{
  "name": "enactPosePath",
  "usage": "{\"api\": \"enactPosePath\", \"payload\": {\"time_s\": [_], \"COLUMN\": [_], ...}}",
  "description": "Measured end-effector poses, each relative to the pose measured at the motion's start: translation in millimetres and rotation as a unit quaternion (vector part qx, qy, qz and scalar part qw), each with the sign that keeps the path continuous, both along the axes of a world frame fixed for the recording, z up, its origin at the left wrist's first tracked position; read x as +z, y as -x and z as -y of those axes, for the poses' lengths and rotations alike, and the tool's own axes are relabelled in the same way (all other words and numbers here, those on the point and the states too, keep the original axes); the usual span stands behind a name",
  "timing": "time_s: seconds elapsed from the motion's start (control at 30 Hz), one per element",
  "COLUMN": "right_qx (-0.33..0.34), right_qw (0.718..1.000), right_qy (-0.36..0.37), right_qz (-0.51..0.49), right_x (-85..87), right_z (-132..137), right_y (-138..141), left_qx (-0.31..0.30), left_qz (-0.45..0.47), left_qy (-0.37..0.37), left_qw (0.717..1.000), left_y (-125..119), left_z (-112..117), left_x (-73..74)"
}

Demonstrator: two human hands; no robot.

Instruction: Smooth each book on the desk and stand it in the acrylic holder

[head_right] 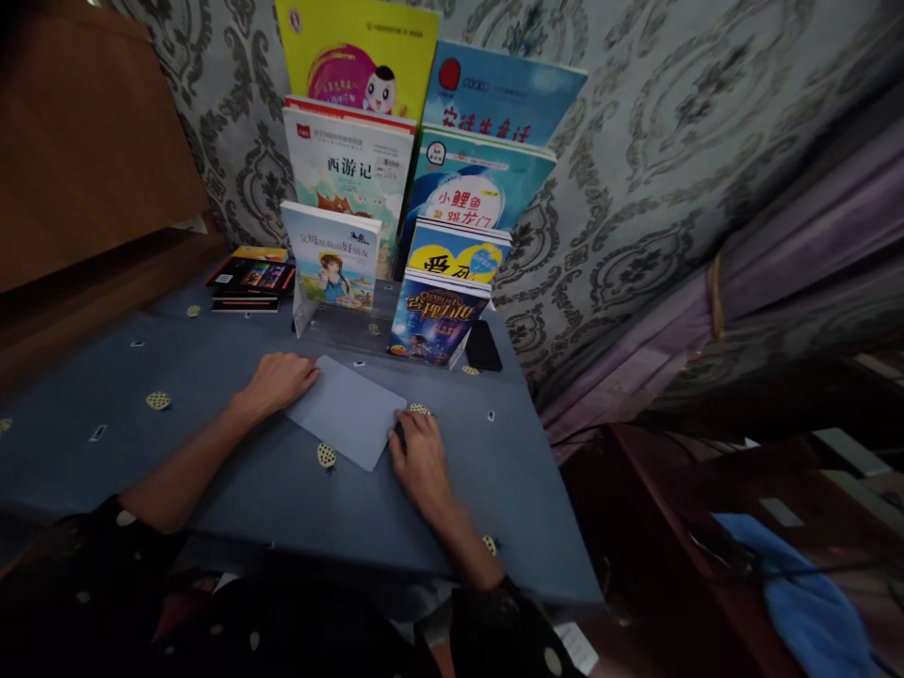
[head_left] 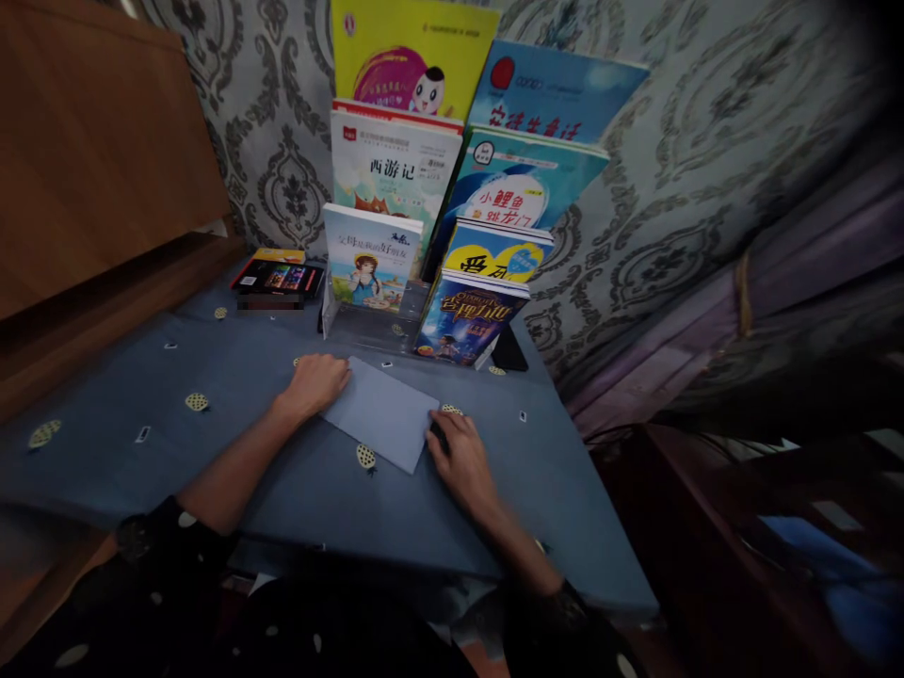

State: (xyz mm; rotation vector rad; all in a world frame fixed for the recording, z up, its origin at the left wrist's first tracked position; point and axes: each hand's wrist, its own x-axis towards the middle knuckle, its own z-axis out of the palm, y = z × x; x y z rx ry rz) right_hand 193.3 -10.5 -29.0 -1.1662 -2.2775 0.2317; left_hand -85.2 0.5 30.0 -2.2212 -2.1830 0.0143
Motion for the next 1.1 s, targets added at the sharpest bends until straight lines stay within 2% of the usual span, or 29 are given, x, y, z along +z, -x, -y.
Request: {"api": "enactPosePath", "payload": {"time_s": [0.17, 0.3, 0.33, 0.4, 0.5, 0.57, 0.67, 0.87, 1.1], "right_qx": [0.026, 0.042, 0.044, 0.044, 0.04, 0.039, 0.037, 0.023, 0.023], "right_qw": [0.998, 0.996, 0.995, 0.993, 0.99, 0.988, 0.987, 0.988, 0.99], "right_qy": [0.057, 0.065, 0.065, 0.069, 0.077, 0.077, 0.074, 0.077, 0.075], "right_qz": [-0.008, -0.047, -0.058, -0.08, -0.112, -0.128, -0.135, -0.131, -0.119], "right_x": [3.3, -0.1, -1.5, -4.6, -9.2, -11.7, -13.9, -12.9, -10.4], "right_z": [-44, -59, -60, -60, -60, -60, -60, -60, -58], "right_y": [7, 15, 16, 15, 13, 13, 13, 14, 13], "left_qx": [-0.006, -0.052, -0.079, -0.173, -0.333, -0.376, -0.367, -0.329, -0.28], "left_qz": [0.001, 0.014, 0.022, 0.06, 0.136, 0.154, 0.147, 0.144, 0.154], "left_qy": [0.002, -0.018, -0.023, -0.038, -0.07, -0.082, -0.083, -0.086, -0.071], "left_qw": [1.0, 0.998, 0.996, 0.982, 0.93, 0.91, 0.915, 0.929, 0.945], "left_y": [-8, -25, -30, -42, -58, -66, -73, -77, -77], "left_z": [6, 10, 11, 13, 13, 10, -2, -31, -39], "left_x": [8.1, 6.6, 4.4, -2.7, -18.8, -29.1, -37.9, -38.2, -41.7]}}
